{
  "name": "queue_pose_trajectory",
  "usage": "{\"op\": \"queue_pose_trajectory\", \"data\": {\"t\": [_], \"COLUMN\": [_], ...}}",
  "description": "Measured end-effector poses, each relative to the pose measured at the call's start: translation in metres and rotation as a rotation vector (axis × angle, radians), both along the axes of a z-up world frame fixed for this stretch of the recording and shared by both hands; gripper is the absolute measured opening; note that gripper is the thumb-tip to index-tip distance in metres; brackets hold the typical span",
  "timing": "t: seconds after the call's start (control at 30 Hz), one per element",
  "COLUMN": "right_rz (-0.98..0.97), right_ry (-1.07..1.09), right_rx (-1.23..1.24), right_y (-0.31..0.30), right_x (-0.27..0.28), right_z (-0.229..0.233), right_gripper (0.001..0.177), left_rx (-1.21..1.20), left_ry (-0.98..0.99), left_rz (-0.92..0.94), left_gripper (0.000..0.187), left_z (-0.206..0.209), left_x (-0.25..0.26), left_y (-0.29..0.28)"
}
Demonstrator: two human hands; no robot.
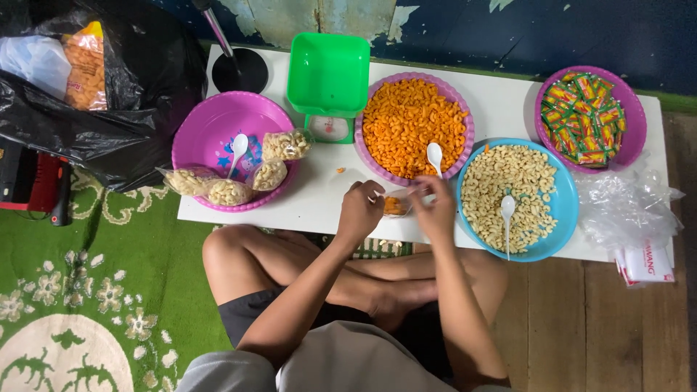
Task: A person is scooping orange-colored snacks from a large bowl into small plastic bags using a white plastic spoon while sitting on the floor.
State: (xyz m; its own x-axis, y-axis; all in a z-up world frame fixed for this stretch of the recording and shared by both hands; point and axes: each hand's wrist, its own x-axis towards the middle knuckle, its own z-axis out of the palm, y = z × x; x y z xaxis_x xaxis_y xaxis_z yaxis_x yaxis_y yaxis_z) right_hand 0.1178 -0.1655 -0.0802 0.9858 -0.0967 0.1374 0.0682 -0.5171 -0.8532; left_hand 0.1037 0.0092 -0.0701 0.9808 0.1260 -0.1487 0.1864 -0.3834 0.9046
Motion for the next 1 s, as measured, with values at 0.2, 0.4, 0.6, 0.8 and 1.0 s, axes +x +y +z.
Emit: {"op": "queue_pose_trajectory", "data": {"t": [0.2,0.4,0.6,0.8,1.0], "right_rz": [-0.19,-0.107,-0.125,-0.247,-0.235], "right_ry": [0.15,0.384,0.364,0.136,0.126], "right_rx": [-0.437,-0.555,-0.459,-0.523,-0.508], "right_y": [-0.059,-0.061,-0.066,-0.079,-0.084], "right_x": [0.047,0.063,0.068,0.069,0.079], "right_z": [-0.034,-0.054,-0.059,-0.045,-0.027], "right_gripper": [0.027,0.022,0.023,0.016,0.032], "left_rx": [0.024,-0.014,-0.074,-0.126,-0.154], "left_ry": [-0.009,-0.028,-0.058,-0.076,-0.094], "left_rz": [0.008,0.022,0.041,0.073,0.08], "left_gripper": [0.016,0.016,0.017,0.016,0.016], "left_z": [0.017,0.008,0.011,0.012,0.009], "left_x": [0.004,0.007,0.005,0.005,0.005], "left_y": [0.0,-0.005,-0.002,-0.001,-0.004]}}
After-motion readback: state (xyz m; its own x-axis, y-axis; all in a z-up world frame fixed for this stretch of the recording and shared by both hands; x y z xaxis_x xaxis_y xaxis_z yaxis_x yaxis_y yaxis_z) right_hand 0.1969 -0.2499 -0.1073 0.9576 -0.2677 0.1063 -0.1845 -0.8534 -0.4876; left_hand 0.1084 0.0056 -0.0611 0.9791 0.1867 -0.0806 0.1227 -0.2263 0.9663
